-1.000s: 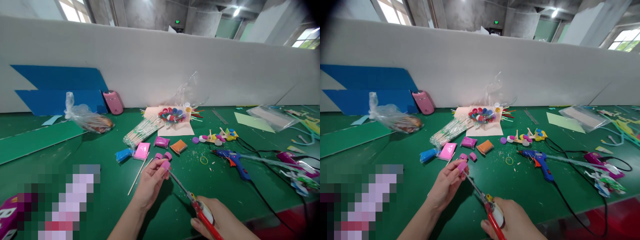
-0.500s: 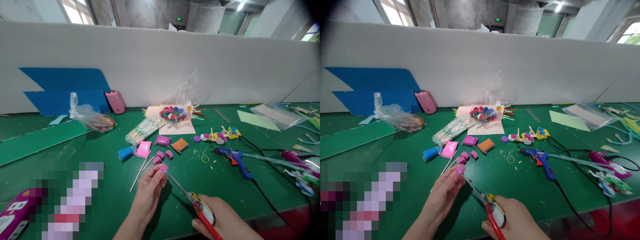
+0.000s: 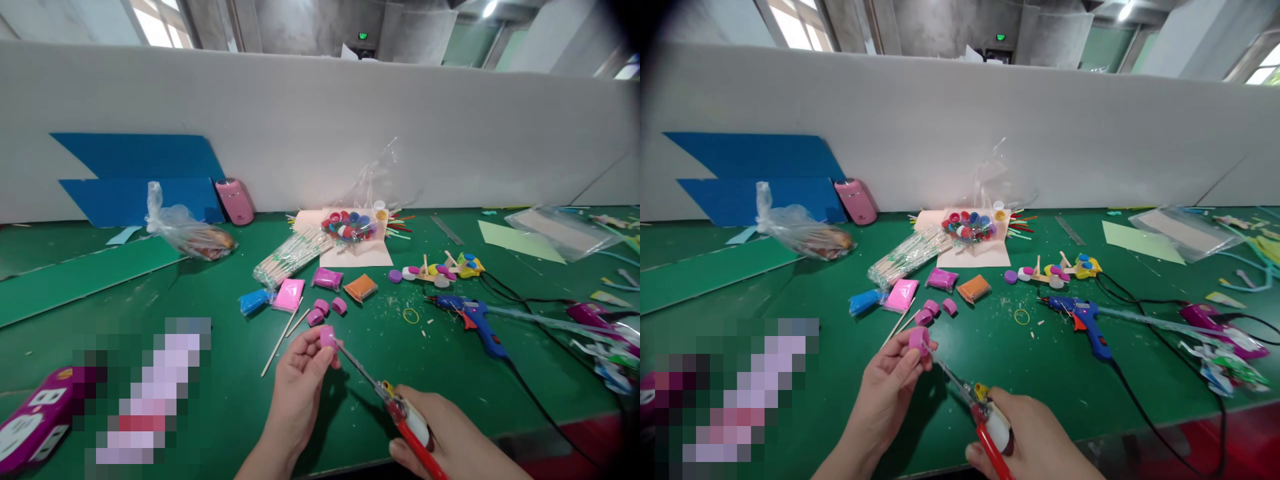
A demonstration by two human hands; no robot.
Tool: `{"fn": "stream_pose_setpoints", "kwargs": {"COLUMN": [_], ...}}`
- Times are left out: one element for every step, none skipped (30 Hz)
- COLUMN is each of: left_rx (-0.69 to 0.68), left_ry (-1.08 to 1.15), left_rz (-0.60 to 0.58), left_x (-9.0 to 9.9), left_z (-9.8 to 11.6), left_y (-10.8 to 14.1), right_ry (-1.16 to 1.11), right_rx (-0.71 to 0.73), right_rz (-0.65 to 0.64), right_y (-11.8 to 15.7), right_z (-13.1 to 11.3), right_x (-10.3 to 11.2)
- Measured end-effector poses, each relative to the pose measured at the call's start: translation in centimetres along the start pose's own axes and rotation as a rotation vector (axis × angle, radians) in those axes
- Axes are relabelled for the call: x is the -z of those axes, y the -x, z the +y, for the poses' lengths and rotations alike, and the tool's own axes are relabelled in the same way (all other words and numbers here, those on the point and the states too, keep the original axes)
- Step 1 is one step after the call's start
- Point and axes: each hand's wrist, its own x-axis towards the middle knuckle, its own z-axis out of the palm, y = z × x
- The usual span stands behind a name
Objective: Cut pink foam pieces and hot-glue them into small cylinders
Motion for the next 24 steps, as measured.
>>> {"fn": "stream_pose_setpoints", "kwargs": {"left_rx": [0.002, 0.005, 0.007, 0.011, 0.015, 0.019, 0.024, 0.031, 0.037, 0.044, 0.05, 0.055, 0.06, 0.066, 0.074, 0.085, 0.094, 0.101, 0.105, 0.108, 0.108, 0.11, 0.112, 0.116], "left_ry": [-0.011, -0.022, -0.032, -0.044, -0.056, -0.067, -0.078, -0.09, -0.101, -0.114, -0.125, -0.136, -0.146, -0.155, -0.166, -0.179, -0.193, -0.209, -0.224, -0.238, -0.25, -0.261, -0.268, -0.275], "left_rz": [-0.009, -0.022, -0.036, -0.047, -0.058, -0.063, -0.064, -0.067, -0.065, -0.068, -0.071, -0.074, -0.083, -0.097, -0.118, -0.147, -0.176, -0.202, -0.225, -0.245, -0.257, -0.265, -0.273, -0.279], "left_x": [0.0, 0.0, 0.0, -0.1, -0.1, -0.2, -0.3, -0.4, -0.5, -0.5, -0.6, -0.6, -0.6, -0.6, -0.5, -0.4, -0.4, -0.3, -0.3, -0.3, -0.3, -0.4, -0.4, -0.5], "left_z": [0.0, 0.0, 0.0, 0.0, 0.1, 0.2, 0.3, 0.4, 0.6, 0.7, 0.9, 1.0, 1.2, 1.3, 1.4, 1.6, 1.7, 1.8, 1.9, 2.0, 2.1, 2.2, 2.3, 2.4], "left_y": [0.1, 0.2, 0.3, 0.4, 0.4, 0.5, 0.5, 0.6, 0.6, 0.7, 0.7, 0.7, 0.7, 0.7, 0.7, 0.7, 0.6, 0.5, 0.4, 0.4, 0.3, 0.3, 0.2, 0.2], "right_ry": [0.0, -0.002, -0.004, -0.006, -0.011, -0.018, -0.027, -0.038, -0.051, -0.067, -0.082, -0.097, -0.116, -0.138, -0.163, -0.19, -0.217, -0.241, -0.259, -0.27, -0.276, -0.278, -0.277, -0.278], "right_rx": [0.009, 0.018, 0.027, 0.036, 0.045, 0.051, 0.055, 0.055, 0.055, 0.054, 0.053, 0.051, 0.045, 0.036, 0.023, 0.008, -0.006, -0.018, -0.027, -0.031, -0.033, -0.032, -0.028, -0.026], "right_rz": [-0.002, -0.007, -0.014, -0.021, -0.028, -0.034, -0.037, -0.039, -0.044, -0.051, -0.055, -0.057, -0.058, -0.054, -0.051, -0.052, -0.054, -0.055, -0.056, -0.055, -0.055, -0.054, -0.059, -0.068], "right_y": [0.1, 0.1, 0.2, 0.3, 0.4, 0.5, 0.6, 0.7, 0.8, 0.9, 0.9, 0.9, 0.9, 0.9, 0.9, 0.9, 1.0, 1.0, 1.0, 1.0, 1.1, 1.1, 1.1, 1.1], "right_z": [0.1, 0.3, 0.4, 0.6, 0.8, 1.0, 1.1, 1.3, 1.4, 1.5, 1.5, 1.6, 1.6, 1.7, 1.7, 1.7, 1.8, 1.8, 1.8, 1.8, 1.9, 1.9, 1.9, 2.0], "right_x": [0.0, 0.0, 0.0, 0.0, 0.0, 0.0, 0.0, 0.0, 0.0, 0.0, -0.1, -0.1, -0.2, -0.3, -0.4, -0.5, -0.6, -0.6, -0.7, -0.6, -0.6, -0.6, -0.5, -0.5]}}
